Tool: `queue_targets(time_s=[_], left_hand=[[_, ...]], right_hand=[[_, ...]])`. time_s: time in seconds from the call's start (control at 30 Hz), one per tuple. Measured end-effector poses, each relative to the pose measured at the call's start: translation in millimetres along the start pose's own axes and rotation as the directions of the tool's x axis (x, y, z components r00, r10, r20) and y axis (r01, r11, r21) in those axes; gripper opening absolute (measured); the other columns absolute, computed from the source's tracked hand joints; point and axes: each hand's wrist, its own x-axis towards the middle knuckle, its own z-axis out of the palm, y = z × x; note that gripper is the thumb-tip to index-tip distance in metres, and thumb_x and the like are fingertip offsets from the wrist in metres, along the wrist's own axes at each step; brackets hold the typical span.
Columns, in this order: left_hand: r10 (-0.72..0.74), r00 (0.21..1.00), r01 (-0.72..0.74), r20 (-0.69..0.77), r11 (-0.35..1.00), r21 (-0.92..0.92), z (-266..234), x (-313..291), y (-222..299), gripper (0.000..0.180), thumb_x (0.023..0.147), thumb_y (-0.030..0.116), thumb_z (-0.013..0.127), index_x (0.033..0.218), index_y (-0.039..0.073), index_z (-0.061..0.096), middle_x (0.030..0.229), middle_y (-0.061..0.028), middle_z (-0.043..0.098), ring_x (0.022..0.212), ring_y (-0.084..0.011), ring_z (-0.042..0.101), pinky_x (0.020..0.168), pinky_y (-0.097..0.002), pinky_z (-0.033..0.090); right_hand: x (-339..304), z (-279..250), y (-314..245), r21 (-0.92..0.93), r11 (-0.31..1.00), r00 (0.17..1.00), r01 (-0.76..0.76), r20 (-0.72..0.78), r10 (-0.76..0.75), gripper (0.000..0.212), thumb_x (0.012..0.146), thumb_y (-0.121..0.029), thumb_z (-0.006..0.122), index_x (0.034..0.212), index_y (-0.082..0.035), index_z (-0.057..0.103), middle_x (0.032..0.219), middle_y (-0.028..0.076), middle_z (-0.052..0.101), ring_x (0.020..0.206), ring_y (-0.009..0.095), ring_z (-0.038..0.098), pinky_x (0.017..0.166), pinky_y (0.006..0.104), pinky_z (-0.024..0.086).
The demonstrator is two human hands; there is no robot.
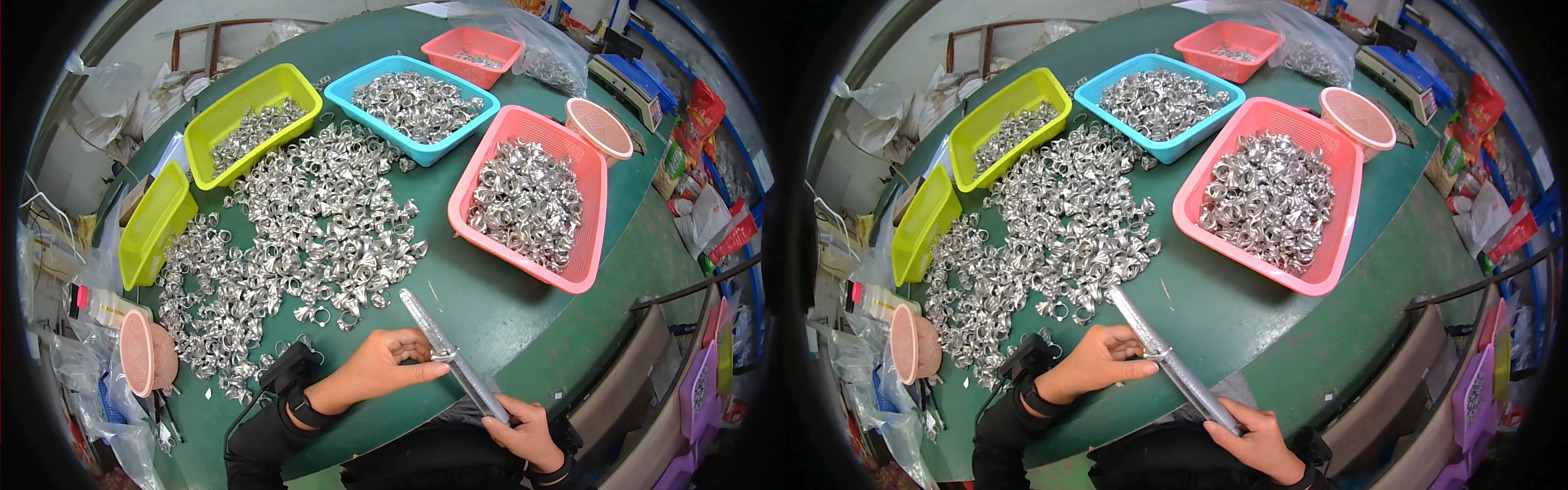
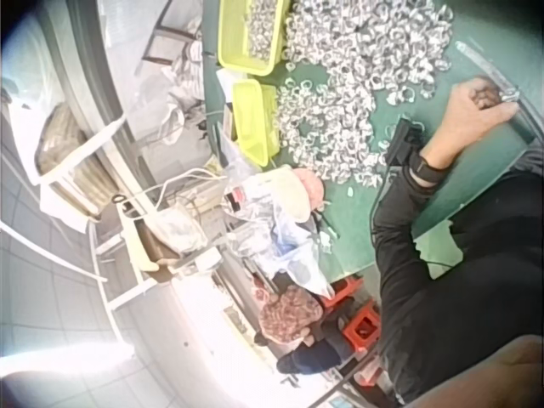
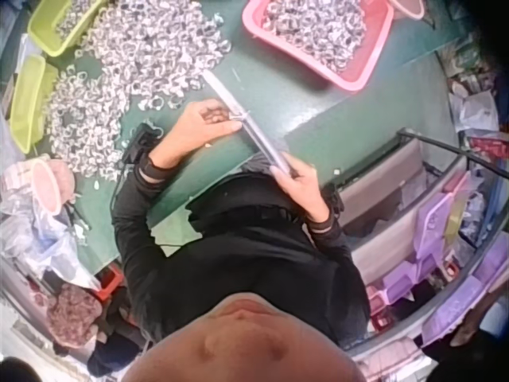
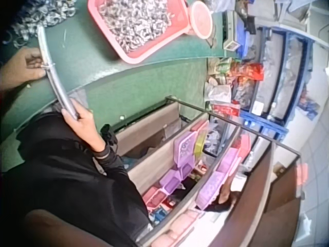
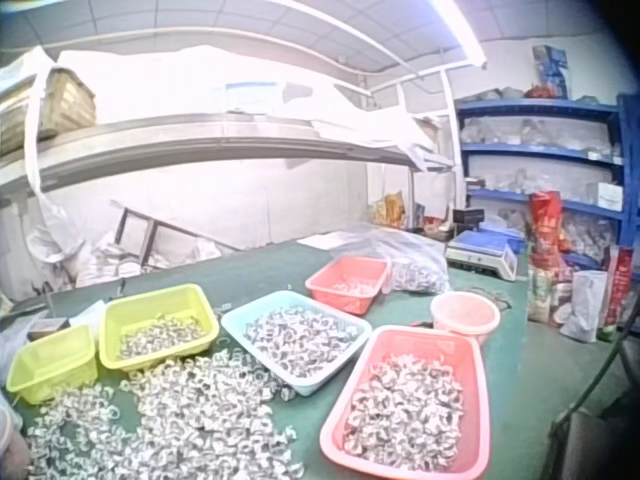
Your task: Slide metal rings onto a measuring rod to check size or quantity.
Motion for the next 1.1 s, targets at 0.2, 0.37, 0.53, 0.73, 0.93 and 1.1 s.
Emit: queue_targets(time_s=[0.2, 0.37, 0.53, 0.73, 0.93, 1.1], left_hand=[[0.034, 0.997, -0.034, -0.072, 0.999, 0.008, 6, -2, 5, 0.021, 0.072, 0.006, 0.06, 0.088, -0.005, 0.053, 0.077, -0.0043, 0.053, 0.075, -0.0086, 0.051, 0.068, -0.0201, 0.042], [0.143, 0.989, -0.141, -0.038, 0.989, 0.04, 9, -9, 2, 0.022, 0.072, 0.005, 0.058, 0.092, -0.005, 0.052, 0.085, -0.0072, 0.054, 0.08, -0.0108, 0.051, 0.07, -0.0221, 0.042], [0.182, 0.983, -0.182, 0.004, 0.981, 0.07, 8, -12, 1, 0.025, 0.072, 0.0, 0.057, 0.095, -0.005, 0.05, 0.093, -0.0103, 0.053, 0.086, -0.0146, 0.051, 0.077, -0.0263, 0.041], [0.195, 0.981, -0.195, 0.011, 0.975, 0.109, 13, -13, -3, 0.025, 0.072, 0.0, 0.056, 0.096, -0.006, 0.049, 0.094, -0.0111, 0.053, 0.086, -0.0149, 0.051, 0.077, -0.0265, 0.042], [0.046, 0.988, -0.056, -0.148, 0.996, -0.069, 19, -10, 3, 0.019, 0.074, 0.004, 0.056, 0.089, -0.006, 0.05, 0.082, -0.0085, 0.056, 0.076, -0.0096, 0.053, 0.068, -0.0204, 0.043], [-0.038, 0.981, 0.027, -0.189, 0.998, -0.058, 18, -9, 1, 0.013, 0.074, 0.005, 0.056, 0.081, -0.005, 0.05, 0.074, -0.0056, 0.055, 0.069, -0.0065, 0.052, 0.062, -0.0172, 0.042]], right_hand=[[1, 1, -4, 0.022, 1.0, 1.0, -0.016, -0.001, 0.016, 0.027, 0.068, -0.008, 0.061, 0.093, 0.002, 0.054, 0.059, -0.001, 0.051, 0.049, 0.002, 0.041, 0.043, 0.0162, 0.035], [4, -5, -5, -0.321, 0.898, 0.95, 0.302, 0.024, -0.311, 0.028, 0.064, -0.008, 0.064, 0.088, 0.002, 0.055, 0.057, 0.007, 0.052, 0.045, 0.01, 0.049, 0.045, 0.0208, 0.04], [8, -7, -2, -0.402, 0.8, 0.879, 0.444, 0.022, -0.477, 0.028, 0.061, -0.008, 0.065, 0.086, 0.002, 0.055, 0.056, 0.009, 0.052, 0.043, 0.015, 0.051, 0.043, 0.0229, 0.041], [7, -6, 2, -0.373, 0.809, 0.876, 0.454, 0.023, -0.481, 0.028, 0.061, -0.007, 0.064, 0.086, 0.002, 0.055, 0.057, 0.007, 0.052, 0.044, 0.013, 0.05, 0.044, 0.0224, 0.04], [-2, -2, -5, -0.132, 0.978, 0.987, 0.162, 0.034, -0.159, 0.027, 0.068, -0.008, 0.061, 0.091, 0.002, 0.053, 0.059, 0.003, 0.05, 0.048, 0.005, 0.045, 0.044, 0.0188, 0.038], [-3, 0, -3, 0.025, 0.998, 0.994, -0.055, 0.092, 0.052, 0.028, 0.071, -0.01, 0.059, 0.096, 0.001, 0.052, 0.061, 0.0, 0.051, 0.049, 0.003, 0.043, 0.044, 0.0172, 0.037]])
